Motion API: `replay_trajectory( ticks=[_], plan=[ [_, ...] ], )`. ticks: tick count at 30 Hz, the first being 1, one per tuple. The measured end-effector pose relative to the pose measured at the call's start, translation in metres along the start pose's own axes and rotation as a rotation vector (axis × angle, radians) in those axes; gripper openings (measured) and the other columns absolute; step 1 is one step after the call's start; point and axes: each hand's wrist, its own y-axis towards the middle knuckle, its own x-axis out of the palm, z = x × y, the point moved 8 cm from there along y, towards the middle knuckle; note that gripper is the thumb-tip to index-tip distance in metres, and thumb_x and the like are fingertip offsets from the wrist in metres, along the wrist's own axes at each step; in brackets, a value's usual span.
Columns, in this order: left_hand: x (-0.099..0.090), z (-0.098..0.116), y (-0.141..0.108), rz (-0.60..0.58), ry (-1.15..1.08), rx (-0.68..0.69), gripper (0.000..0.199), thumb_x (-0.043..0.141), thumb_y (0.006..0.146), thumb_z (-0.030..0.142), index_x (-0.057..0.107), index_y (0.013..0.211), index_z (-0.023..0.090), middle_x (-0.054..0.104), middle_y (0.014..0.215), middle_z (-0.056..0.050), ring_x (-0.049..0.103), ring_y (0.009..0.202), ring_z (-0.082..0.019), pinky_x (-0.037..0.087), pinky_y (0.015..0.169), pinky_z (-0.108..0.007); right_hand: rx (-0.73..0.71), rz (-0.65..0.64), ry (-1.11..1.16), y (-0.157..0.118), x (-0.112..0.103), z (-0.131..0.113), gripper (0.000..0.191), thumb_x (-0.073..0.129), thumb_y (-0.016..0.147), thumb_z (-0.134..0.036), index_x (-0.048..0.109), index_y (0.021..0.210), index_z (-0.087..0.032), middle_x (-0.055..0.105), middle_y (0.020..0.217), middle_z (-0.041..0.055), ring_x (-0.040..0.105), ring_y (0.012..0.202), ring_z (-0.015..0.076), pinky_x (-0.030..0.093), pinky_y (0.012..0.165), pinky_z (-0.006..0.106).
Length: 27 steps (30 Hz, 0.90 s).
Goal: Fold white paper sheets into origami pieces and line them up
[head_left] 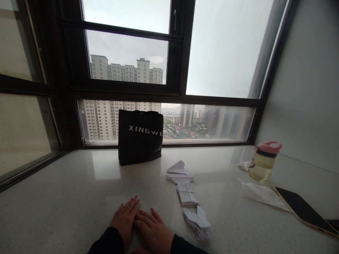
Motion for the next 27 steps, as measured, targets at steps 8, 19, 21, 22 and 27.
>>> replay_trajectory(
  ticks=[8, 19, 21, 22, 27],
  plan=[
    [-0.0030, 0.0020, -0.0017, -0.019, 0.032, 0.010, 0.060, 0.034, 0.066, 0.003, 0.032, 0.124, 0.018, 0.034, 0.129, -0.005, 0.030, 0.118, -0.019, 0.023, 0.097, -0.035, -0.004, 0.026, -0.010, -0.0003, -0.0029, -0.0010, 0.054, 0.038, 0.076, -0.052, 0.030, 0.121, -0.024, 0.039, 0.128, 0.0033, 0.031, 0.118, 0.0194, 0.018, 0.098, 0.043],
    [-0.0017, 0.0013, -0.0018, 0.001, 0.026, 0.014, 0.060, 0.033, 0.066, 0.002, 0.032, 0.123, 0.018, 0.034, 0.129, -0.005, 0.030, 0.118, -0.018, 0.023, 0.096, -0.035, -0.010, 0.040, -0.057, -0.0006, -0.0027, -0.0019, 0.051, 0.038, 0.076, -0.050, 0.032, 0.120, -0.023, 0.041, 0.126, 0.0026, 0.032, 0.117, 0.0180, 0.019, 0.098, 0.040],
    [-0.0015, 0.0012, -0.0015, -0.008, 0.033, 0.010, 0.060, 0.033, 0.066, 0.002, 0.032, 0.124, 0.018, 0.033, 0.130, -0.005, 0.030, 0.118, -0.018, 0.023, 0.096, -0.035, -0.004, 0.037, -0.051, -0.0003, -0.0018, -0.0007, 0.051, 0.038, 0.076, -0.050, 0.033, 0.119, -0.023, 0.041, 0.126, 0.0030, 0.032, 0.117, 0.0185, 0.019, 0.098, 0.041],
    [-0.0014, 0.0012, -0.0014, -0.013, 0.038, 0.008, 0.060, 0.033, 0.065, 0.002, 0.031, 0.124, 0.018, 0.032, 0.130, -0.005, 0.030, 0.118, -0.018, 0.024, 0.096, -0.035, -0.001, 0.034, -0.043, -0.0002, -0.0015, -0.0002, 0.051, 0.038, 0.076, -0.051, 0.034, 0.119, -0.023, 0.041, 0.126, 0.0030, 0.032, 0.117, 0.0188, 0.019, 0.098, 0.042],
    [-0.0014, 0.0014, -0.0013, -0.004, 0.033, 0.006, 0.061, 0.034, 0.064, 0.002, 0.032, 0.123, 0.018, 0.033, 0.130, -0.005, 0.030, 0.118, -0.018, 0.024, 0.096, -0.034, -0.005, 0.019, -0.009, -0.0001, -0.0009, 0.0000, 0.054, 0.038, 0.075, -0.052, 0.031, 0.121, -0.024, 0.039, 0.128, 0.0030, 0.031, 0.118, 0.0196, 0.018, 0.097, 0.044]
  ],
)
